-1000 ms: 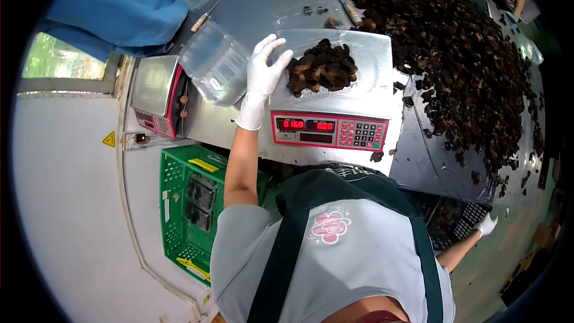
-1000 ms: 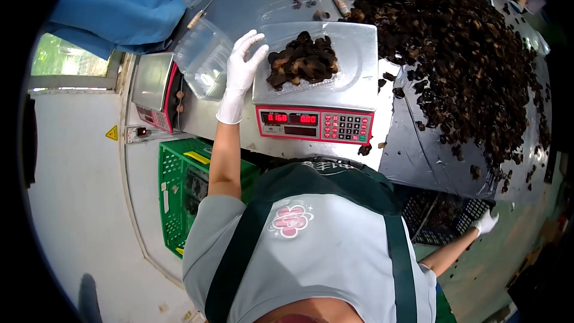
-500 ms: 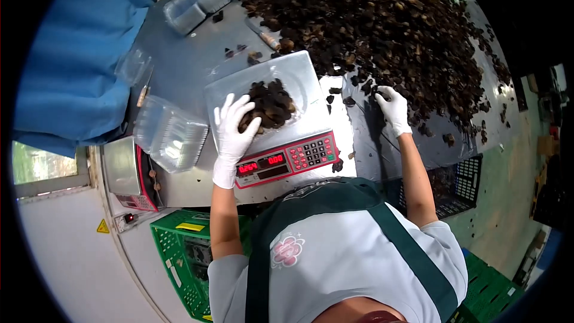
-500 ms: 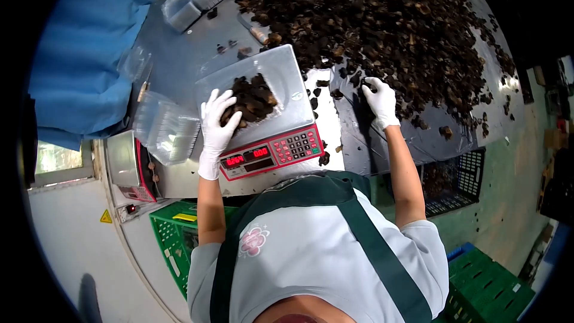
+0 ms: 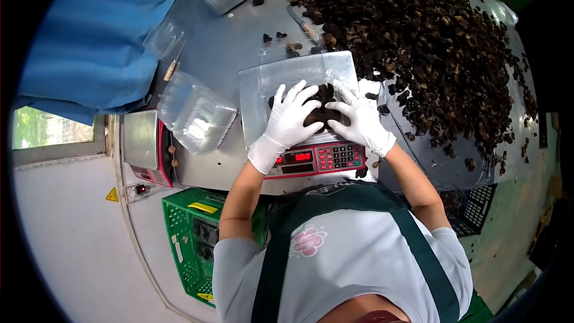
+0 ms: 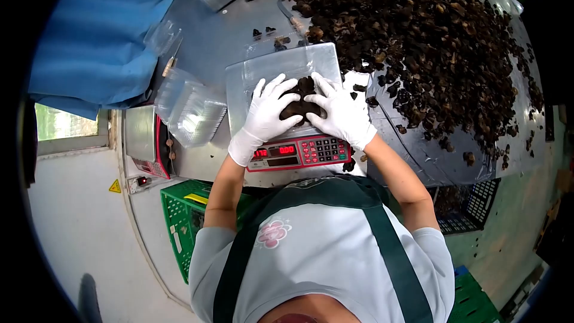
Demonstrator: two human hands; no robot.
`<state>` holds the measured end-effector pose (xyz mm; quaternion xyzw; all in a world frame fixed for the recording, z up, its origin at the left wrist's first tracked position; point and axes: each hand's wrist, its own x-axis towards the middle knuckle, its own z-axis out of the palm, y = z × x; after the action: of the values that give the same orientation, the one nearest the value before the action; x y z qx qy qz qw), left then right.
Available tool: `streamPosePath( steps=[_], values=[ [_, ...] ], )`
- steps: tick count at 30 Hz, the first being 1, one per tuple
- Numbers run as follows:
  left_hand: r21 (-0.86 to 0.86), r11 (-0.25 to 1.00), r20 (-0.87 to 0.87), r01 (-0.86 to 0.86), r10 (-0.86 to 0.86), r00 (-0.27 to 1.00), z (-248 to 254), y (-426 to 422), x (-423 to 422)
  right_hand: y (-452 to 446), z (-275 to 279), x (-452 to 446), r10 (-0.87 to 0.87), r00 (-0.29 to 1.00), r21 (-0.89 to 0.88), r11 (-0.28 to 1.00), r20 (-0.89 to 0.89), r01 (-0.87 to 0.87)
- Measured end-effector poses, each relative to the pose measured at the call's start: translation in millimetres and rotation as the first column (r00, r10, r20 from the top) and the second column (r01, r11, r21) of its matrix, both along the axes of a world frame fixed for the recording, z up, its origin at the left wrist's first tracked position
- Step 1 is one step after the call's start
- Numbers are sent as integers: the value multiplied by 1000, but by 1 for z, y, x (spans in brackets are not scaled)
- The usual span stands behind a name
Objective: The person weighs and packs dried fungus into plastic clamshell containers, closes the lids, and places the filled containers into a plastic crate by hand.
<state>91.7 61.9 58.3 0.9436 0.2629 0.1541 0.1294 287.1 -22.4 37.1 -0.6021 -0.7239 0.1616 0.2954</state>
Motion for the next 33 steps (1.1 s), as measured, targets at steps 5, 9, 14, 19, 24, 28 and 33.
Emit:
streamPosePath(
  steps=[5,9,14,19,24,28,33],
  values=[
    [-82,996,353,-42,68,933,-3,1,-21,-7,-4,-8,-62,991,-96,994,-122,50],
    [-211,969,468,-129,216,857,-10,1,-32,-8,-4,-9,-86,991,-111,991,-102,74],
    [-352,931,563,-100,296,771,-15,3,-35,-8,-3,-7,-119,992,-148,983,-44,111],
    [-435,899,635,-54,349,689,-19,6,-38,-8,5,-9,-85,995,-150,986,-44,77],
    [-487,873,658,7,362,660,-17,5,-37,7,15,-21,-135,990,75,988,-28,136],
    [-481,877,652,5,354,670,-17,4,-37,21,7,-37,-159,968,143,981,193,133],
    [-520,854,672,32,386,632,-20,3,-37,19,5,-22,-186,958,62,977,-218,204]
  ],
)
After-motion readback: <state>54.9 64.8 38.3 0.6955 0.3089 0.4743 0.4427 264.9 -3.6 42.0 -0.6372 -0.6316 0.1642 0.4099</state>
